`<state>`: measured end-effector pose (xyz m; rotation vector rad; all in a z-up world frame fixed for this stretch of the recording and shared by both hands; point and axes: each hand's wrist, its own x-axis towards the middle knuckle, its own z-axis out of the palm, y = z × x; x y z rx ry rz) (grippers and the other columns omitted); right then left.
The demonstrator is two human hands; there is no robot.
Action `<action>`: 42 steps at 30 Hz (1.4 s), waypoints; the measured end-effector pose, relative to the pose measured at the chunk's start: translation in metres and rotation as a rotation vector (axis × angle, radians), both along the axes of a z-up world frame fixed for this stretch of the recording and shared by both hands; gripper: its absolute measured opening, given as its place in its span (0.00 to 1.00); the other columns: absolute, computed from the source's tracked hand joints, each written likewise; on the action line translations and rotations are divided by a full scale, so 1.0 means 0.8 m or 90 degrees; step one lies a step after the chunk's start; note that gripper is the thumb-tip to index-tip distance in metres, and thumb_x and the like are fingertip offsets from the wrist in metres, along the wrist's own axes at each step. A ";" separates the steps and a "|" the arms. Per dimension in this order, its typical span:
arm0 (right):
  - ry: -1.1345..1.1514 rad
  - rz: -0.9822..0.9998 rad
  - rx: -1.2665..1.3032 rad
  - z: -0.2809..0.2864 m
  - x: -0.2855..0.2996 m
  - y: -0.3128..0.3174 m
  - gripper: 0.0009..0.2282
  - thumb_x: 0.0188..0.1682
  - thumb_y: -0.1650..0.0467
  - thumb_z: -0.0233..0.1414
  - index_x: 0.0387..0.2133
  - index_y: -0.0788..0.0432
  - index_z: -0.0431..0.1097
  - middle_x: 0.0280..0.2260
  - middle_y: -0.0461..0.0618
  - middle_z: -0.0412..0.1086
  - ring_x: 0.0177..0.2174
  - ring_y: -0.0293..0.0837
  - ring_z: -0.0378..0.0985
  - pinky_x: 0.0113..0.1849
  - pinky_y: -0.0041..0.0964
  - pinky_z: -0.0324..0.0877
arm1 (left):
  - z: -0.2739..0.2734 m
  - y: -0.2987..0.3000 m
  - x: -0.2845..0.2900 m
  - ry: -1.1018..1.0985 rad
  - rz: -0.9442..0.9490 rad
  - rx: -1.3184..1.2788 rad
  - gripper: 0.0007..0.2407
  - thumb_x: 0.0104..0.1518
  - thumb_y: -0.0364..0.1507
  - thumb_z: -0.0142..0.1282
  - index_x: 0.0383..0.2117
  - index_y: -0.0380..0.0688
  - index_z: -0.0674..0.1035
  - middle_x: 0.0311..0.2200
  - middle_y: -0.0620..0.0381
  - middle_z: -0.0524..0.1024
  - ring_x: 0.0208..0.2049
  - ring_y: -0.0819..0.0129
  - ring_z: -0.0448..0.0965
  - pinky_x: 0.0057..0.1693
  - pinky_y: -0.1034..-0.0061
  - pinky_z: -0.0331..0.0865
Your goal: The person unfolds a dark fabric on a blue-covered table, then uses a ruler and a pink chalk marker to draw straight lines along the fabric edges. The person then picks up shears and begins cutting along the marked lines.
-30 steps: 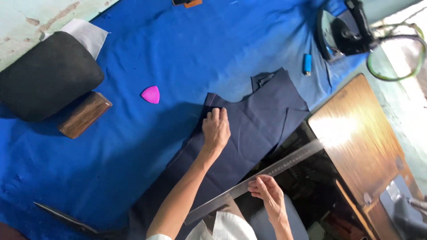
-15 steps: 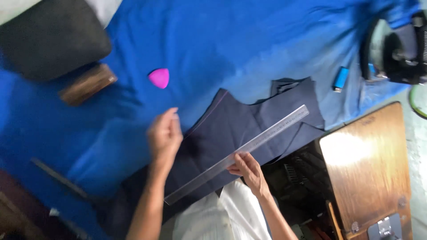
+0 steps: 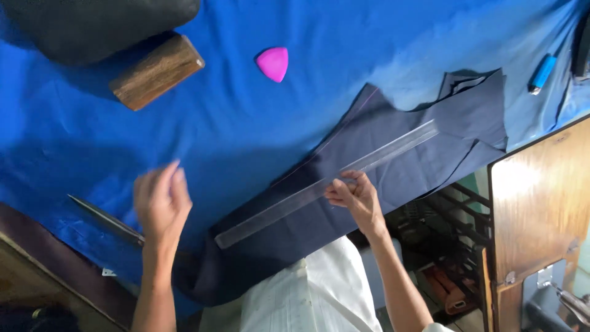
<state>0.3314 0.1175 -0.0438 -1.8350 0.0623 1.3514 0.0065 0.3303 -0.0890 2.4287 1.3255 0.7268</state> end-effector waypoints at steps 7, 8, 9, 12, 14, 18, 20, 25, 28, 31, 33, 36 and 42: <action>-0.034 0.039 0.046 -0.036 -0.009 0.012 0.17 0.49 0.68 0.60 0.45 0.61 0.63 0.32 0.57 0.77 0.33 0.47 0.86 0.37 0.39 0.83 | -0.017 0.099 0.192 -0.086 -0.240 -0.014 0.15 0.66 0.29 0.62 0.56 0.40 0.76 0.40 0.51 0.74 0.39 0.55 0.78 0.47 0.65 0.74; -0.040 0.066 0.053 -0.039 -0.006 0.013 0.17 0.47 0.67 0.60 0.44 0.59 0.63 0.31 0.53 0.75 0.33 0.47 0.86 0.38 0.37 0.84 | -0.011 0.106 0.215 -0.002 -0.265 -0.050 0.21 0.67 0.33 0.64 0.61 0.40 0.69 0.44 0.46 0.70 0.43 0.50 0.75 0.46 0.61 0.74; -0.035 0.066 0.049 -0.036 -0.006 0.020 0.17 0.47 0.67 0.60 0.44 0.59 0.63 0.31 0.53 0.75 0.33 0.47 0.86 0.38 0.37 0.84 | -0.020 0.105 0.226 0.001 -0.265 -0.056 0.21 0.67 0.33 0.64 0.61 0.40 0.69 0.44 0.46 0.70 0.43 0.50 0.75 0.46 0.61 0.74; -0.051 0.043 -0.019 -0.035 -0.006 0.030 0.22 0.42 0.67 0.63 0.47 0.58 0.60 0.34 0.59 0.79 0.34 0.49 0.86 0.38 0.41 0.83 | -0.045 0.103 0.255 0.175 -0.190 0.013 0.35 0.66 0.53 0.69 0.67 0.46 0.63 0.54 0.48 0.65 0.46 0.56 0.75 0.41 0.68 0.79; -0.086 0.072 -0.009 -0.041 -0.001 0.028 0.20 0.43 0.66 0.63 0.42 0.59 0.61 0.30 0.58 0.80 0.32 0.46 0.87 0.38 0.37 0.84 | -0.054 0.105 0.269 0.167 -0.173 0.035 0.33 0.58 0.49 0.77 0.60 0.44 0.71 0.53 0.48 0.65 0.44 0.54 0.73 0.40 0.64 0.75; -0.128 0.139 -0.114 -0.029 0.004 0.043 0.20 0.42 0.62 0.63 0.40 0.58 0.65 0.25 0.50 0.77 0.32 0.44 0.88 0.35 0.32 0.82 | -0.034 0.105 0.278 0.088 -0.168 -0.079 0.27 0.50 0.37 0.80 0.49 0.45 0.72 0.49 0.48 0.65 0.45 0.50 0.71 0.46 0.58 0.70; -0.146 0.148 -0.100 -0.030 0.004 0.050 0.19 0.43 0.63 0.62 0.40 0.60 0.64 0.29 0.53 0.81 0.32 0.45 0.88 0.36 0.33 0.83 | -0.025 0.107 0.275 -0.103 -0.177 -0.171 0.22 0.49 0.18 0.74 0.37 0.41 0.65 0.40 0.46 0.68 0.37 0.47 0.68 0.41 0.56 0.66; -0.126 0.121 -0.045 -0.042 0.008 0.042 0.18 0.43 0.63 0.62 0.39 0.60 0.64 0.26 0.54 0.80 0.30 0.44 0.87 0.35 0.32 0.82 | 0.022 0.083 0.232 -0.189 -0.219 -0.479 0.08 0.69 0.29 0.50 0.35 0.44 0.64 0.22 0.57 0.71 0.21 0.68 0.67 0.31 0.71 0.62; -0.135 0.101 -0.025 -0.052 0.004 0.036 0.19 0.45 0.66 0.64 0.41 0.64 0.64 0.26 0.57 0.79 0.30 0.44 0.86 0.35 0.33 0.82 | 0.024 0.050 0.185 -0.200 -0.164 -0.619 0.07 0.67 0.31 0.48 0.43 0.42 0.71 0.21 0.55 0.77 0.21 0.68 0.79 0.32 0.73 0.72; -0.154 0.092 -0.010 -0.058 0.002 0.032 0.19 0.47 0.69 0.65 0.43 0.68 0.65 0.26 0.60 0.78 0.28 0.43 0.85 0.35 0.35 0.81 | 0.015 0.018 0.143 -0.199 -0.123 -0.682 0.12 0.64 0.28 0.51 0.51 0.37 0.75 0.20 0.50 0.80 0.22 0.64 0.84 0.35 0.69 0.78; -0.168 0.098 -0.018 -0.058 0.000 0.034 0.19 0.46 0.69 0.65 0.43 0.68 0.65 0.26 0.60 0.78 0.27 0.43 0.85 0.34 0.36 0.82 | 0.004 -0.004 0.118 -0.188 -0.126 -0.700 0.15 0.63 0.26 0.52 0.55 0.35 0.74 0.22 0.47 0.81 0.24 0.62 0.86 0.36 0.66 0.80; -0.189 0.108 -0.028 -0.055 -0.001 0.038 0.19 0.47 0.68 0.65 0.43 0.68 0.65 0.26 0.60 0.78 0.27 0.44 0.85 0.34 0.38 0.82 | -0.014 -0.034 0.091 -0.207 -0.139 -0.682 0.17 0.62 0.23 0.55 0.57 0.31 0.71 0.31 0.40 0.79 0.28 0.54 0.86 0.37 0.63 0.82; -0.199 0.101 -0.025 -0.052 -0.003 0.042 0.18 0.46 0.70 0.65 0.42 0.68 0.65 0.25 0.59 0.78 0.25 0.41 0.84 0.34 0.36 0.81 | -0.029 -0.055 0.076 -0.169 -0.171 -0.558 0.15 0.59 0.25 0.61 0.52 0.39 0.80 0.30 0.53 0.82 0.29 0.67 0.87 0.38 0.76 0.81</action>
